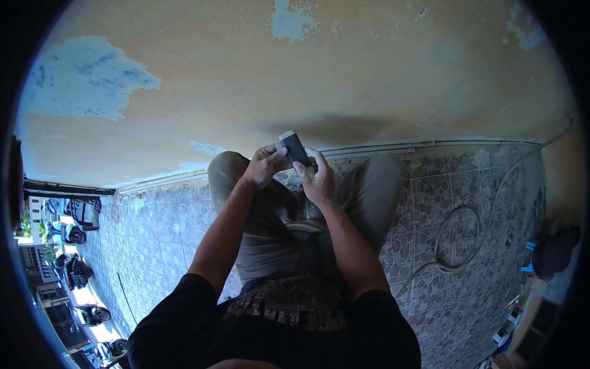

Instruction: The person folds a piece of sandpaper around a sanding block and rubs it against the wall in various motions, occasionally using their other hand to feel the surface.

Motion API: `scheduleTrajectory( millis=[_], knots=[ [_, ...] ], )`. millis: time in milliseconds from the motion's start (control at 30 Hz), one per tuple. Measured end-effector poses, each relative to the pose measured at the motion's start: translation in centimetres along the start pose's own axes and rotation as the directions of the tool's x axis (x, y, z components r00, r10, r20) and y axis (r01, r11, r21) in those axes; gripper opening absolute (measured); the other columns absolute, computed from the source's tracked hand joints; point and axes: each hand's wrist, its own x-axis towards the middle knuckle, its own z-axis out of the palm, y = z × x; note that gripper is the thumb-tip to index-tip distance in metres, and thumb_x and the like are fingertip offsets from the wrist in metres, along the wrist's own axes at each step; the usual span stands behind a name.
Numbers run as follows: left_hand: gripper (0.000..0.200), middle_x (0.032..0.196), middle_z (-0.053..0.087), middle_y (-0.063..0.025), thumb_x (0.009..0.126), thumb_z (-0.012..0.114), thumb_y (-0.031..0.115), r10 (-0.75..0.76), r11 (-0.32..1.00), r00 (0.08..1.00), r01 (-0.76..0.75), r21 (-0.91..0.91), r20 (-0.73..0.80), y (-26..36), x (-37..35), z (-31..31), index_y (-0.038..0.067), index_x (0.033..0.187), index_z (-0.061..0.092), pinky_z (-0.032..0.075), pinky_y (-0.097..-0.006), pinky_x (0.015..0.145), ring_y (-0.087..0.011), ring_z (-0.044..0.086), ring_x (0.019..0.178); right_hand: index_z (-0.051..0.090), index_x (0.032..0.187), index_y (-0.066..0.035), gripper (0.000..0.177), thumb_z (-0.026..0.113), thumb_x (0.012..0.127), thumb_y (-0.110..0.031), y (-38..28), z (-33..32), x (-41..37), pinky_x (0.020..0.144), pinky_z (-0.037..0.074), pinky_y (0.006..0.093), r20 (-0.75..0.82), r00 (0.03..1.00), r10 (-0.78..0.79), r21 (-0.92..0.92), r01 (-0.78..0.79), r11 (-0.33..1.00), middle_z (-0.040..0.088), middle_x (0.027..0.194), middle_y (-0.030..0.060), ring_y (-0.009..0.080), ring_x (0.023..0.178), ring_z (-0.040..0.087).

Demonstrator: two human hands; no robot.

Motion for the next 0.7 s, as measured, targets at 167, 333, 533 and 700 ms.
scheduleTrajectory(
  millis=[167,333,533,700],
  knots=[
    [0.030,0.112,0.074,-0.0089,0.104,0.063,0.021,0.089,0.993,0.996,-0.090,0.077,0.016,-0.4,0.2,-0.2,-0.001,0.124,0.067,0.059,-0.0370,0.093,-0.0192,0.072,0.098,0.062,0.128,-0.001,0.049,0.072,0.096,-0.037,-1.3,-0.6,0.0,0.082,0.054,0.0399,0.063,0.994,0.085,0.040,-0.088,0.995,0.072,0.103,0.0200,0.0296,0.095,0.072],
    [0.031,0.113,0.074,-0.0086,0.105,0.061,0.023,0.055,0.995,0.997,-0.059,0.085,0.048,-0.1,0.0,0.0,0.000,0.125,0.066,0.056,-0.0376,0.097,-0.0186,0.071,0.102,0.063,0.120,-0.001,0.041,0.063,0.102,-0.038,0.1,0.1,0.1,0.079,0.052,0.0380,-0.020,0.991,0.135,0.082,-0.133,0.988,0.071,0.096,0.0166,0.0251,0.088,0.069],
    [0.032,0.120,0.071,-0.0046,0.106,0.058,0.024,0.039,0.983,0.993,-0.058,0.174,0.111,-0.8,0.4,-0.7,0.002,0.128,0.066,0.050,-0.0345,0.104,-0.0152,0.066,0.111,0.065,0.111,-0.002,0.038,0.054,0.107,-0.038,2.7,0.1,0.4,0.081,0.051,0.0357,0.026,0.977,0.212,0.226,-0.212,0.951,0.070,0.096,0.0103,0.0204,0.090,0.067],
    [0.032,0.123,0.071,-0.0038,0.106,0.059,0.023,0.021,0.990,0.991,-0.038,0.133,0.130,-0.2,-0.1,-0.3,0.003,0.129,0.066,0.047,-0.0346,0.106,-0.0147,0.065,0.114,0.064,0.114,-0.002,0.034,0.049,0.110,-0.032,1.2,-0.1,0.4,0.082,0.054,0.0329,0.264,0.896,0.358,0.545,-0.445,0.711,0.069,0.099,0.0088,0.0167,0.091,0.068]
  ],
)
